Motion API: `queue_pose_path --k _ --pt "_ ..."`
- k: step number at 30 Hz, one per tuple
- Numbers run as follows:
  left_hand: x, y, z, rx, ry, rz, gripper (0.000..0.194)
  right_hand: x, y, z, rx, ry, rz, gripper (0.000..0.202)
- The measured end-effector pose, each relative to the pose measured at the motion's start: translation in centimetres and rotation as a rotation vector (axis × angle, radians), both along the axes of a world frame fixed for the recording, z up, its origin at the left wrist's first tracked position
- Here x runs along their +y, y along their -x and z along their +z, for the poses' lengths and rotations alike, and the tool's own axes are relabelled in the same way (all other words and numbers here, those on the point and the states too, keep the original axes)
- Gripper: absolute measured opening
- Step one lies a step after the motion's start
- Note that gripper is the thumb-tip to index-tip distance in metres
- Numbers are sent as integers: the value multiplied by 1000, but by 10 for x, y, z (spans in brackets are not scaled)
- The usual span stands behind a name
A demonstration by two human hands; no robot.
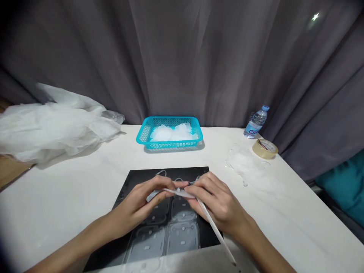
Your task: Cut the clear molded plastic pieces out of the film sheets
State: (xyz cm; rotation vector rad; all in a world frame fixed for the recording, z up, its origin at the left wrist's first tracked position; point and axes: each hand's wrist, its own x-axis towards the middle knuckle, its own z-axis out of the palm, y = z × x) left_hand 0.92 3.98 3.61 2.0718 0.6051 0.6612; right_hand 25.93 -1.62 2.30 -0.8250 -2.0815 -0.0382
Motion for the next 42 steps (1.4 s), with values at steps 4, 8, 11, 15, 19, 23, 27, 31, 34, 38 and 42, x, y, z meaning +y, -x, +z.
queue_pose_path --k 4,8,11,15,19,23,27,31,34,38,42 --pt "1 -1 1 83 -112 38 14 1 0 -4 6 -21 -15 37" --pt "2 -2 -3 151 -156 16 10 0 3 -3 8 -14 1 35" --pt "4 -1 -9 159 -87 12 17 0 5 -1 24 -24 -1 32" --pt "7 3 -16 136 -5 36 20 1 5 1 38 -46 -23 29" --pt "7 3 -19 158 -9 42 21 1 3 -1 33 -40 -24 30" --pt "6 1 -19 171 -6 26 23 0 4 -2 26 -46 -38 30" --pt "8 1 -19 177 -11 -39 22 -4 10 0 -1 -57 -35 29" --pt "10 -1 -19 178 67 -19 22 -5 10 4 -5 -70 -34 29" --pt "12 -3 -20 154 248 16 28 -4 4 7 8 -90 -108 28" --pt "34 2 -12 76 354 68 37 1 -4 8 3 -138 -179 24" --pt "89 15 17 184 -136 266 43 8 1 2 -41 -185 -179 21"
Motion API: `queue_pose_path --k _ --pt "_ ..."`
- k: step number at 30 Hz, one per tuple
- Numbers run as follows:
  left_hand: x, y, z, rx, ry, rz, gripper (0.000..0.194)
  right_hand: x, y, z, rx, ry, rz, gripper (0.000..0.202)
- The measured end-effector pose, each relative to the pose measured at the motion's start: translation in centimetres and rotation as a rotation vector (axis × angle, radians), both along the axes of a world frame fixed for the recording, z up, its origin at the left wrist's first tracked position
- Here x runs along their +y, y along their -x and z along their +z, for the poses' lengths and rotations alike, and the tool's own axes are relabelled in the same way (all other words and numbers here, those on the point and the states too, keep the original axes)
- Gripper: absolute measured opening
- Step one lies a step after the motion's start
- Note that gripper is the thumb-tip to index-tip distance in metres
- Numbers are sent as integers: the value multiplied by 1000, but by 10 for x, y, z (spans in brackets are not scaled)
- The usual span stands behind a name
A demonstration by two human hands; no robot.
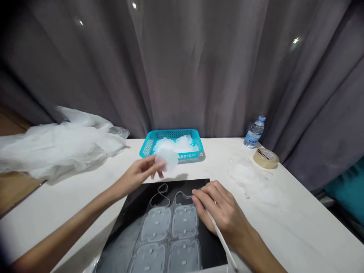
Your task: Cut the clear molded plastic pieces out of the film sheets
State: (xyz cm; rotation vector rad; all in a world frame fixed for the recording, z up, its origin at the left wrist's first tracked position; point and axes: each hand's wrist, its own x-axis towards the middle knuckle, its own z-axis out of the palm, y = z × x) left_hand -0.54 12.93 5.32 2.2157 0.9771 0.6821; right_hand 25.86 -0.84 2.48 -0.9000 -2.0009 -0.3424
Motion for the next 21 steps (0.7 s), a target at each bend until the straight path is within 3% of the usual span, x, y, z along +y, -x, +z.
queue_pose_path --k 1,4,7,9,12,14,16,19,21 --pt "16 3 8 107 -209 68 43 2 2 -2 -13 -4 -1 20" --pt "52 10 20 176 -389 145 40 5 7 -9 -40 9 -5 16" --pt "56 15 6 208 -436 140 44 8 5 -13 -82 38 -5 15" --pt "39 18 -11 221 -443 122 42 9 1 -14 -105 58 -14 14" --pt "-9 18 -32 215 -432 53 31 10 -8 -14 -94 132 -24 18" --pt "-45 15 -39 221 -356 -14 28 9 -14 -13 -35 284 -13 22" --pt "-75 10 -43 266 -268 -103 28 6 -18 -10 61 547 0 19" --pt "-99 2 -53 335 -248 -192 54 3 -18 -6 176 911 44 12" --pt "-101 -1 -62 379 -257 -216 68 2 -16 -4 202 1010 134 14"
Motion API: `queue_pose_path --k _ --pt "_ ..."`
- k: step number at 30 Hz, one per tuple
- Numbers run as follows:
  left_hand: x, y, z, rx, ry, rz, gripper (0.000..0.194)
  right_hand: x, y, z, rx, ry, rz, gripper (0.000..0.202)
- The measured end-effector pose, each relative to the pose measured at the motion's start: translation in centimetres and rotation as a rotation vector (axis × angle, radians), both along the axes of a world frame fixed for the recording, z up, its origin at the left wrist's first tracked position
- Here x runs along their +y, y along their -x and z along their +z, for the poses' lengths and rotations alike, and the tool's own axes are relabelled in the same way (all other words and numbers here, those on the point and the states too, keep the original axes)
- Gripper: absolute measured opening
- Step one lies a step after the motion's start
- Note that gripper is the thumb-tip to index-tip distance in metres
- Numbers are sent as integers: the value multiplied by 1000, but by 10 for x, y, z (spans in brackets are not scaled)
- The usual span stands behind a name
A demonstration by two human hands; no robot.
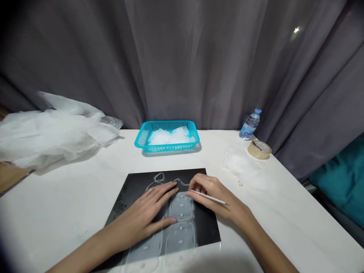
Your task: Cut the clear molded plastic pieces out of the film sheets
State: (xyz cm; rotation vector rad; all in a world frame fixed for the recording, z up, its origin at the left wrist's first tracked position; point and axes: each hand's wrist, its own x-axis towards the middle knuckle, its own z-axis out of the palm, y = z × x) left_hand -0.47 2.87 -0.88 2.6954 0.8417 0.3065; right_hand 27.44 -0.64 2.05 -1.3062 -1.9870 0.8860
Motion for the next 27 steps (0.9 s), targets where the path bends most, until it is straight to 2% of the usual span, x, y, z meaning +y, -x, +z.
queue_pose_path --k 5,9,12,19,23,25,27 --pt "17 0 -16 57 -22 26 89 3 3 -3 114 126 136 11" --pt "30 -1 -20 71 -52 46 104 3 3 -7 171 226 143 11" --pt "38 -2 -21 59 -72 52 106 3 5 -8 151 222 126 9" --pt "61 2 -28 22 -164 71 105 5 12 -16 112 195 71 5" --pt "68 3 -24 44 -256 48 106 7 14 -21 105 135 72 5" --pt "63 3 -18 13 -305 23 97 8 15 -24 117 108 61 7" --pt "54 2 -10 -38 -307 -2 78 9 16 -28 128 90 55 9"
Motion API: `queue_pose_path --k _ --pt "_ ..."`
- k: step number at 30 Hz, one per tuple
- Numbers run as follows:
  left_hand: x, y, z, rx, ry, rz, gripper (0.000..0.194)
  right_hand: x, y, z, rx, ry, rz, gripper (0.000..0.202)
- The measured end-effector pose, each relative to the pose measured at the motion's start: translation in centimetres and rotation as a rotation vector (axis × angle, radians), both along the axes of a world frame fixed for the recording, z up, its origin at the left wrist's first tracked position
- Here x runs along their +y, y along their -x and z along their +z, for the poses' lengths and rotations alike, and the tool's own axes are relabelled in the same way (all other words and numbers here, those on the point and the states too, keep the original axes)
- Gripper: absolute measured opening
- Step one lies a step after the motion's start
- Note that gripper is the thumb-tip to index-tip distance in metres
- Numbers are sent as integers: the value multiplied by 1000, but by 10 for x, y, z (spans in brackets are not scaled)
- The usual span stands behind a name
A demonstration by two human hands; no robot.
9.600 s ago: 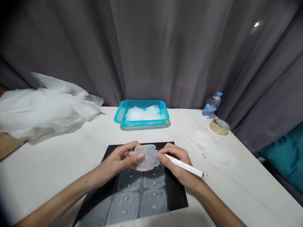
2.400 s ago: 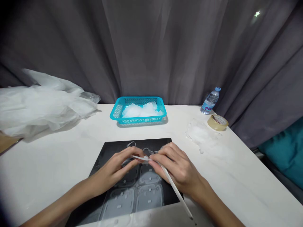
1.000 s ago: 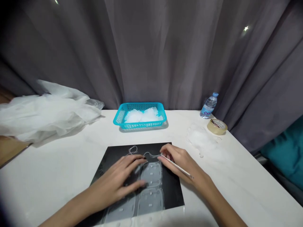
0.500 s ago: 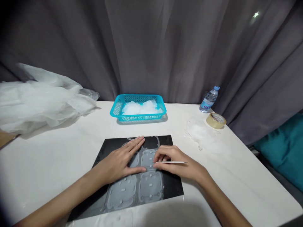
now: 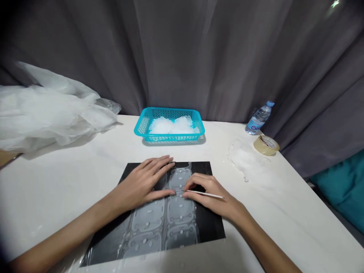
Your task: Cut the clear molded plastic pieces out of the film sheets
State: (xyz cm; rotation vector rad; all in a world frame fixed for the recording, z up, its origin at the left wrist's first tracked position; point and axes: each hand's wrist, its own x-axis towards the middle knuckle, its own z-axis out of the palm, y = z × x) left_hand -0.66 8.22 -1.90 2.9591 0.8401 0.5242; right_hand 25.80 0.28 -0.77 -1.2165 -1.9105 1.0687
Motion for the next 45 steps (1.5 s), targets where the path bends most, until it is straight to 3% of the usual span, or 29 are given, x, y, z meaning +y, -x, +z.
queue_pose_path --k 2,4,11,16,22,31,39,45 --pt "-12 -2 5 -41 62 -18 60 1 1 -4 7 -10 5 11" --pt "-23 -4 5 -69 167 -8 54 1 2 -6 6 -27 16 12" --pt "-29 -5 -7 -98 422 38 66 1 2 -10 -21 -86 66 9" --pt "-28 -4 -4 -106 474 41 67 -1 2 -7 -42 -99 80 10" --pt "-33 -9 -9 -150 469 113 52 -1 3 -5 -83 -119 119 7" --pt "-35 -10 -12 -173 498 122 62 -6 -6 6 -179 -159 135 15" --pt "-35 -7 -15 -193 494 129 67 -6 8 -21 -371 -517 191 21" --pt "-34 -8 -11 -188 537 142 70 -1 8 -27 -561 -704 113 26"
